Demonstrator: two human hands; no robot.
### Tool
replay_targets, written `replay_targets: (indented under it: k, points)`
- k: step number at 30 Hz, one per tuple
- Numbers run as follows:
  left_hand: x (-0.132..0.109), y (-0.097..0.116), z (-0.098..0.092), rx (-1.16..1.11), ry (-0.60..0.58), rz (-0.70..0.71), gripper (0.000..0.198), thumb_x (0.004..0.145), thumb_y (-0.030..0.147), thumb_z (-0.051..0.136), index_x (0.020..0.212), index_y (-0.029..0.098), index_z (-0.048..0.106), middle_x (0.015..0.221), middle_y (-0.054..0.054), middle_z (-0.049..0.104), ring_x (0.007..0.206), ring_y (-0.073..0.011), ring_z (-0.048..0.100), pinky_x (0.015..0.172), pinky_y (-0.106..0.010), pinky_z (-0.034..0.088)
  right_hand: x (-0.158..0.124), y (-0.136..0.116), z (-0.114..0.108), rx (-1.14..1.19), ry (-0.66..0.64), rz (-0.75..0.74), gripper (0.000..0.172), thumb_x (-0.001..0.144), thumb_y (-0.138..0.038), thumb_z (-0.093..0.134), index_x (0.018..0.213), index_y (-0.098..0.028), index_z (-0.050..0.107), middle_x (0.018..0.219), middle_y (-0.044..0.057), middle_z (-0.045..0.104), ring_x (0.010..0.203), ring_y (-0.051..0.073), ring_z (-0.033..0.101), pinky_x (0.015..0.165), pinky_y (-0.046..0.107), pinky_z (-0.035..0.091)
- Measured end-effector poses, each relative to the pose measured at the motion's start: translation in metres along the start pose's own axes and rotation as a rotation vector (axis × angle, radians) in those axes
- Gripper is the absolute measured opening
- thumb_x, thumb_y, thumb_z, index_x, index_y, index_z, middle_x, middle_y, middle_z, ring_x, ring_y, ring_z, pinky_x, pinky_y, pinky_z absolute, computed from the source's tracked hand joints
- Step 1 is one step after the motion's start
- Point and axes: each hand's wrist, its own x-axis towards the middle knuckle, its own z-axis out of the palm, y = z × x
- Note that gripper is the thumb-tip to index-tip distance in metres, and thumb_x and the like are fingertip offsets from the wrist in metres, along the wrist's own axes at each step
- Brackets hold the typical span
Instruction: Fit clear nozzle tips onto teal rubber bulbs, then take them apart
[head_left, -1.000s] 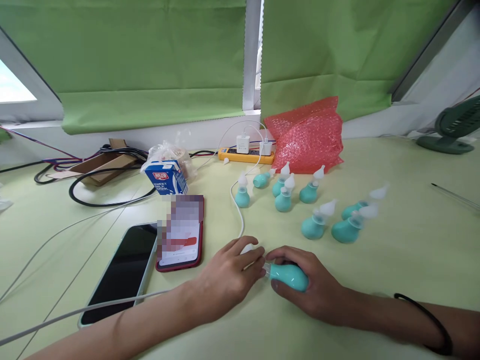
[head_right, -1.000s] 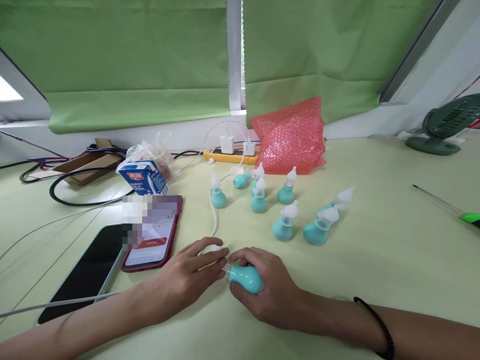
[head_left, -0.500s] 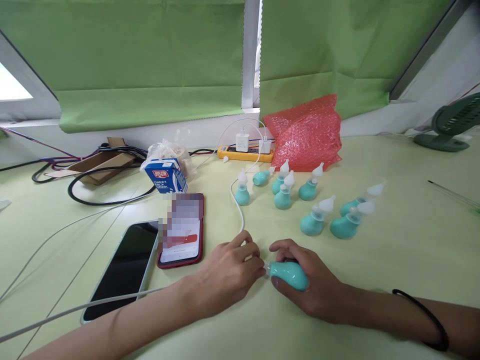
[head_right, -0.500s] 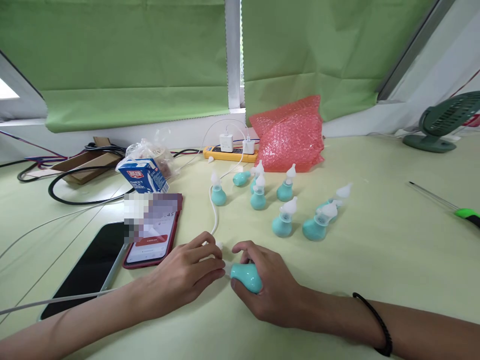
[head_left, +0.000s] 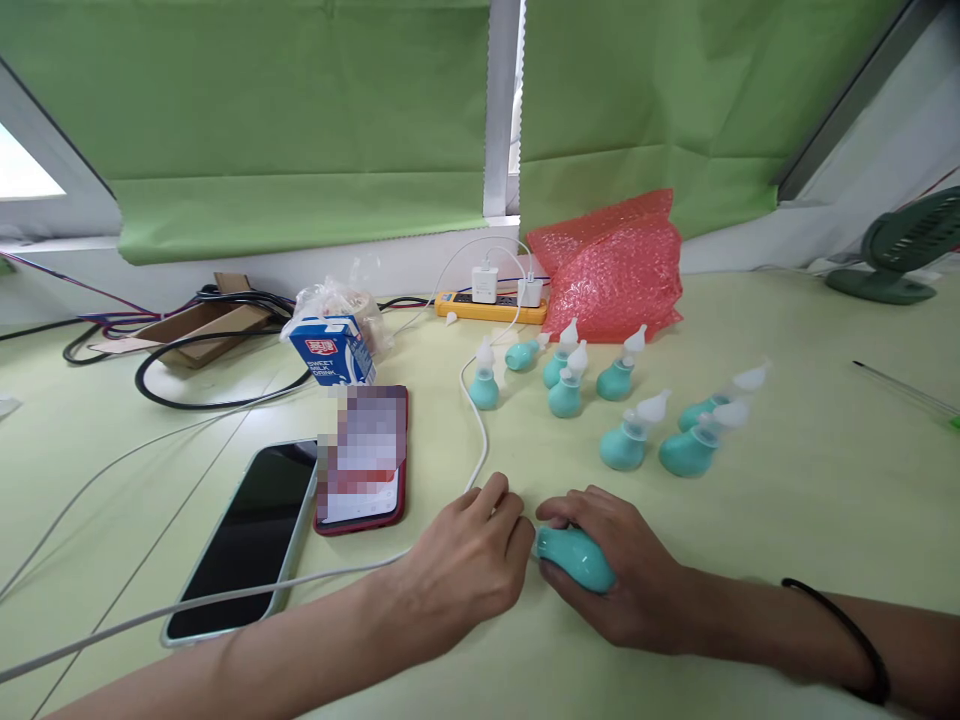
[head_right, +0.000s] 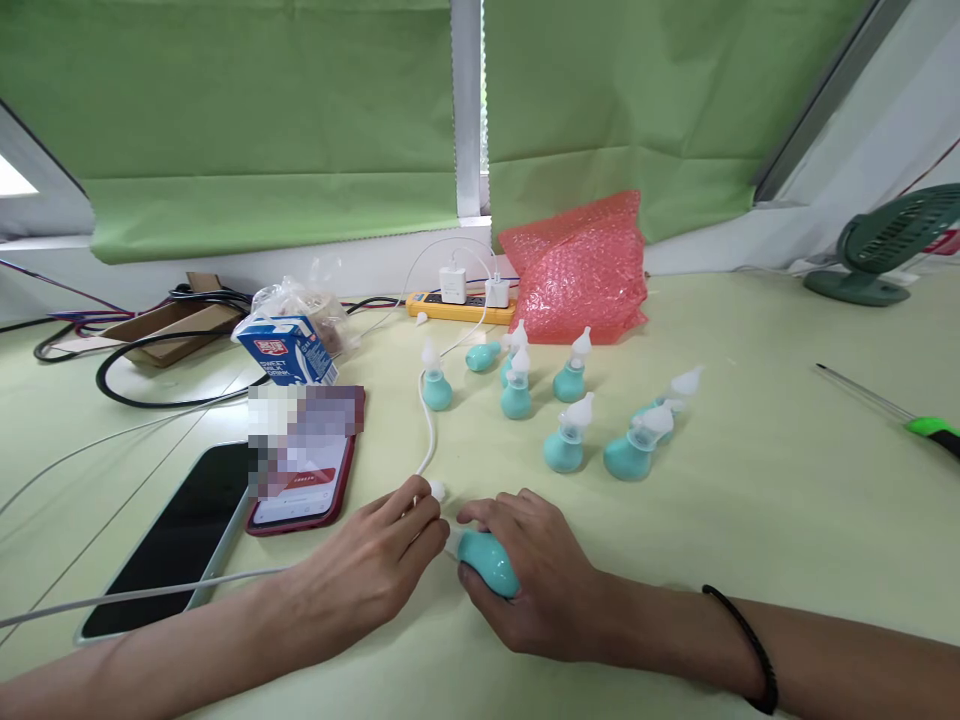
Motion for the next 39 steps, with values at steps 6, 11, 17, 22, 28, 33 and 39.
replay_targets:
  k: [6, 11, 17, 22, 28, 33, 39]
  points:
    - [-0.002, -0.001, 0.007, -0.019, 0.048, -0.124, 0.016, 0.081, 0.004, 0.036, 0.073, 0.013, 0.047, 0.069, -0.006, 0.051, 0.065, -0.0178, 0.044, 0.052, -0.03, 0.044, 0.01, -0.001, -0.009, 0.284, -0.155, 0.269, 0.014, 0.07, -0.017, 0.05, 0.082, -0.019, 0.044, 0.066, 0.0, 0.056, 0.059, 0.012, 0.052, 0.055, 0.024, 0.041]
    - [-0.003, -0.004, 0.015, -0.148, 0.099, -0.262, 0.015, 0.084, 0.009, 0.033, 0.079, 0.014, 0.046, 0.066, -0.005, 0.052, 0.067, -0.0178, 0.046, 0.043, -0.024, 0.041, 0.012, 0.004, -0.011, 0.408, -0.162, 0.339, 0.009, 0.073, -0.022, 0.051, 0.079, -0.019, 0.045, 0.061, -0.002, 0.054, 0.056, 0.011, 0.05, 0.051, 0.022, 0.04]
    - [0.004, -0.013, 0.005, -0.369, 0.172, -0.174, 0.013, 0.082, 0.011, 0.04, 0.076, 0.013, 0.052, 0.085, -0.009, 0.061, 0.084, -0.0183, 0.05, 0.065, -0.029, 0.049, 0.012, 0.003, -0.012, 0.396, -0.156, 0.31, 0.007, 0.071, -0.019, 0.051, 0.075, -0.018, 0.046, 0.058, -0.003, 0.051, 0.054, 0.01, 0.046, 0.051, 0.021, 0.038]
    - [0.0, -0.015, 0.01, -0.555, 0.261, -0.077, 0.016, 0.08, 0.008, 0.043, 0.074, 0.014, 0.056, 0.085, -0.008, 0.065, 0.081, -0.0144, 0.056, 0.067, -0.024, 0.049, 0.011, 0.003, -0.012, 0.368, -0.155, 0.306, 0.009, 0.071, -0.019, 0.051, 0.077, -0.018, 0.046, 0.062, -0.002, 0.054, 0.057, 0.011, 0.049, 0.054, 0.023, 0.039]
    - [-0.003, -0.012, 0.014, -0.619, 0.428, -0.104, 0.015, 0.08, 0.007, 0.045, 0.08, 0.014, 0.058, 0.074, -0.006, 0.065, 0.07, -0.0124, 0.06, 0.063, -0.022, 0.049, 0.011, 0.005, -0.012, 0.406, -0.14, 0.324, 0.009, 0.072, -0.022, 0.052, 0.078, -0.018, 0.046, 0.061, -0.001, 0.055, 0.057, 0.011, 0.05, 0.053, 0.023, 0.041]
    - [-0.001, -0.02, 0.012, -0.593, 0.443, -0.329, 0.013, 0.077, 0.011, 0.049, 0.08, 0.014, 0.061, 0.068, -0.005, 0.062, 0.065, -0.0122, 0.057, 0.056, -0.022, 0.048, 0.009, 0.01, -0.01, 0.409, 0.022, 0.367, 0.012, 0.074, -0.025, 0.051, 0.082, -0.019, 0.045, 0.07, 0.0, 0.054, 0.065, 0.013, 0.052, 0.057, 0.023, 0.044]
    - [-0.003, -0.021, 0.025, -0.419, 0.276, -0.301, 0.02, 0.075, 0.007, 0.048, 0.08, 0.016, 0.065, 0.056, -0.003, 0.059, 0.07, -0.0167, 0.057, 0.052, -0.023, 0.046, 0.008, 0.013, -0.006, 0.329, 0.145, 0.304, 0.022, 0.071, -0.023, 0.056, 0.087, -0.021, 0.042, 0.079, 0.001, 0.05, 0.074, 0.014, 0.052, 0.064, 0.023, 0.046]
